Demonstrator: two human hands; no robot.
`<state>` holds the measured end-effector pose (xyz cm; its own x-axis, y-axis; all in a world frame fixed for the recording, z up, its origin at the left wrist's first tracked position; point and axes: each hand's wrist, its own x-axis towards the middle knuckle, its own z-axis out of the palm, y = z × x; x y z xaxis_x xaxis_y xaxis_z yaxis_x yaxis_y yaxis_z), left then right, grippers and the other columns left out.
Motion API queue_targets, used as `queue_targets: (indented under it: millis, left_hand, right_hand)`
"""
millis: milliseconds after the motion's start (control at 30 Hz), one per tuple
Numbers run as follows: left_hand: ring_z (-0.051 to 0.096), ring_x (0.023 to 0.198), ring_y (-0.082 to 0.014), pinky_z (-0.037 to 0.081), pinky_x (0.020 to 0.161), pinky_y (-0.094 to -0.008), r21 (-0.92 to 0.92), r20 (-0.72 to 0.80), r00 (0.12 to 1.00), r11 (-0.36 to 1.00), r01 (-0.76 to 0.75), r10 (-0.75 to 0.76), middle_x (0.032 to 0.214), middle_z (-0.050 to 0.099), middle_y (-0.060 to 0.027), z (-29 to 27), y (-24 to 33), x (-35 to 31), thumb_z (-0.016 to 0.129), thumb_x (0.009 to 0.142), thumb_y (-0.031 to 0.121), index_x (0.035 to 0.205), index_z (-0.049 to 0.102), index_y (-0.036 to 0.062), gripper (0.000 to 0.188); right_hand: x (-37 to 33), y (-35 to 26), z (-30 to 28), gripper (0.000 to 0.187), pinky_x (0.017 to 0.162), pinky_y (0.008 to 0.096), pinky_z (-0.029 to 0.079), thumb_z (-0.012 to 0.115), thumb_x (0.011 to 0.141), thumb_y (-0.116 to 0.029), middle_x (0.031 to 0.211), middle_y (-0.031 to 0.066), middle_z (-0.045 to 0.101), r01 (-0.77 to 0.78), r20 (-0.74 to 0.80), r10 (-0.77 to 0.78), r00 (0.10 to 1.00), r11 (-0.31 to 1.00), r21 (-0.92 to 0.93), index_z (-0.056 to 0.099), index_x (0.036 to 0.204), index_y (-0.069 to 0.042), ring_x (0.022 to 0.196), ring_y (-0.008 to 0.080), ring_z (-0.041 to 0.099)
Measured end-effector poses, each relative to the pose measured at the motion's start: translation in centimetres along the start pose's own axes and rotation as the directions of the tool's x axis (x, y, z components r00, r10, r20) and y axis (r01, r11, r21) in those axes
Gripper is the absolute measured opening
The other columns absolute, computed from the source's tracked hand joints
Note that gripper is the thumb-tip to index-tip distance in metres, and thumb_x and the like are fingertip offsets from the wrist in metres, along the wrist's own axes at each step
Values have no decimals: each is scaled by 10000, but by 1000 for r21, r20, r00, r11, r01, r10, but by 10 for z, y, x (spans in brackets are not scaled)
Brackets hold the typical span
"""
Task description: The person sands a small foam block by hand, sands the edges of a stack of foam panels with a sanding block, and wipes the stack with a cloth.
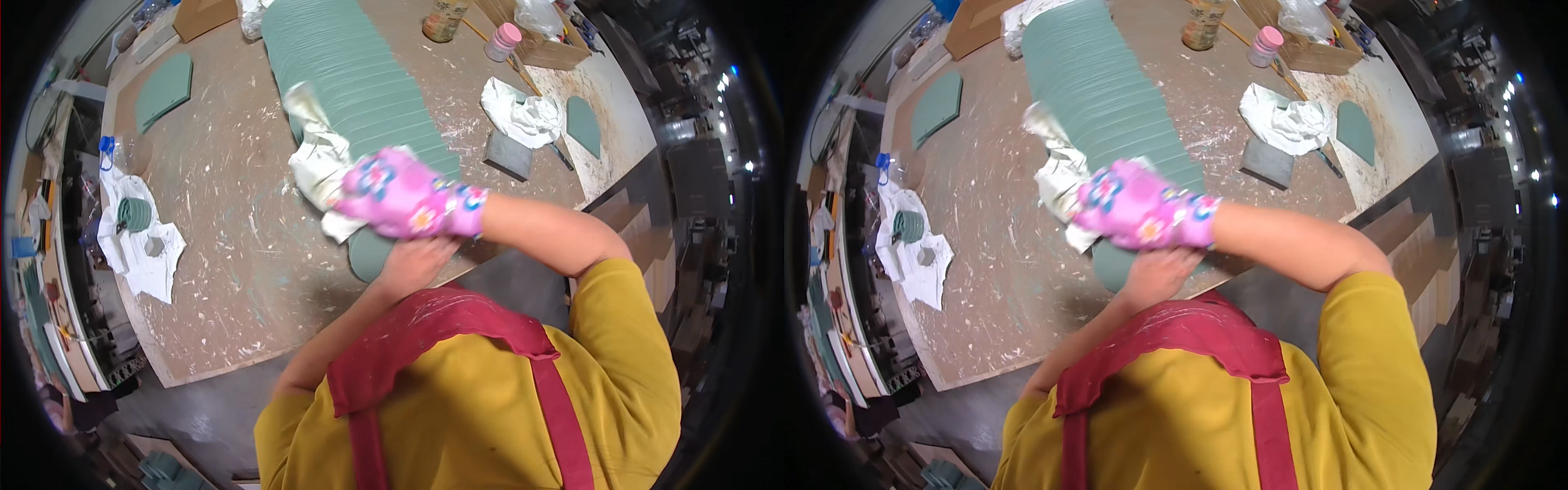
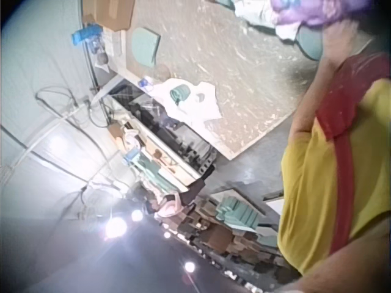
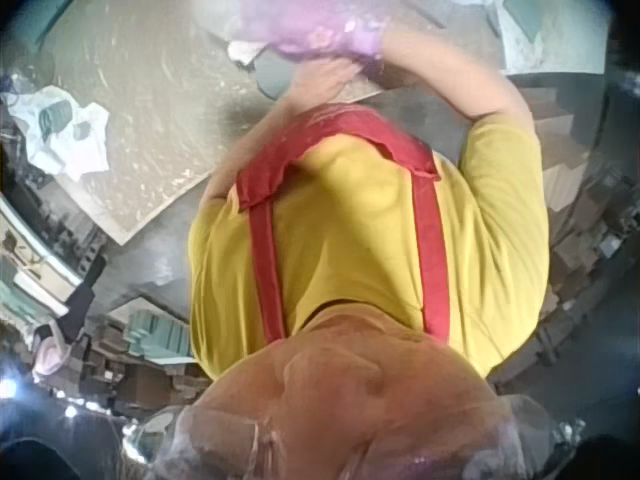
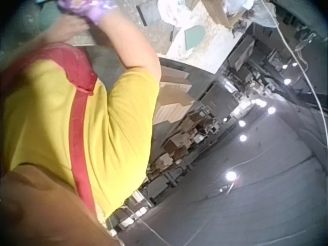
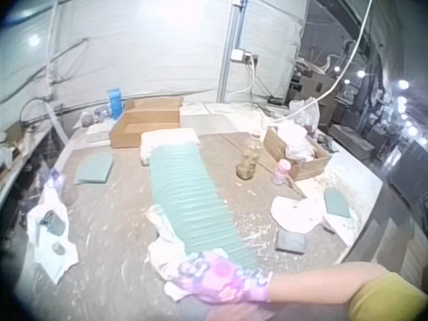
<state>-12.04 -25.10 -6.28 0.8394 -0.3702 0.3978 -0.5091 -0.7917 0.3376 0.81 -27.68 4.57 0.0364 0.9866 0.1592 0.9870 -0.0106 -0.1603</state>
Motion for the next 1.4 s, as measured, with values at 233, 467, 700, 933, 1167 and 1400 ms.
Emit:
queue_targets:
  millis: [233,467,700,933,1167,1400]
  left_hand:
    - [388,1328,-152,221,1112,-407,287,-32,999,957,48,-40,1460,409,20,-31,16,24,513,812,144,1410,438,176,604]
    - [386,1332,-161,227,1105,-413,301,9,998,952,63,-68,1458,414,12,-27,10,18,511,812,139,1406,441,177,599]
    - [387,1328,-174,237,1095,-413,223,36,998,974,35,-44,1465,408,-4,-33,12,24,470,845,206,1391,457,164,547]
    - [397,1315,-206,247,1093,-424,256,28,1000,967,-1,-7,1451,419,-31,-29,10,21,471,842,255,1375,474,132,547]
    - [348,1354,-223,214,1122,-427,183,-5,1000,983,26,-26,1450,408,-50,-23,13,20,478,846,300,1370,476,110,558]
    - [350,1354,-166,187,1131,-419,325,-66,998,945,38,-17,1467,391,6,-20,9,20,502,835,219,1370,473,163,539]
  right_hand:
    - [-106,78,-59,503,789,420,496,622,727,-61,993,116,596,-292,-9,296,955,937,-190,608,1221,-153,886,317,614]
    - [-168,65,-76,359,870,396,496,602,865,-268,1028,182,663,-809,388,715,582,558,184,624,1176,-90,969,329,638]
    - [-180,104,-51,449,906,419,495,565,892,-289,1142,189,643,-880,69,880,470,461,112,540,1307,-120,1031,361,631]
    - [-16,25,-62,342,906,374,497,607,820,-225,1145,102,640,-68,-275,119,954,980,189,647,1145,-125,1001,278,634]
    - [2,40,-20,393,842,425,479,613,760,-156,1036,115,588,-90,-83,121,989,947,310,613,1152,-124,1001,311,588]
    - [-104,82,-46,360,835,440,501,570,814,-143,1016,140,598,-584,-65,591,804,806,97,604,1162,-61,907,351,631]
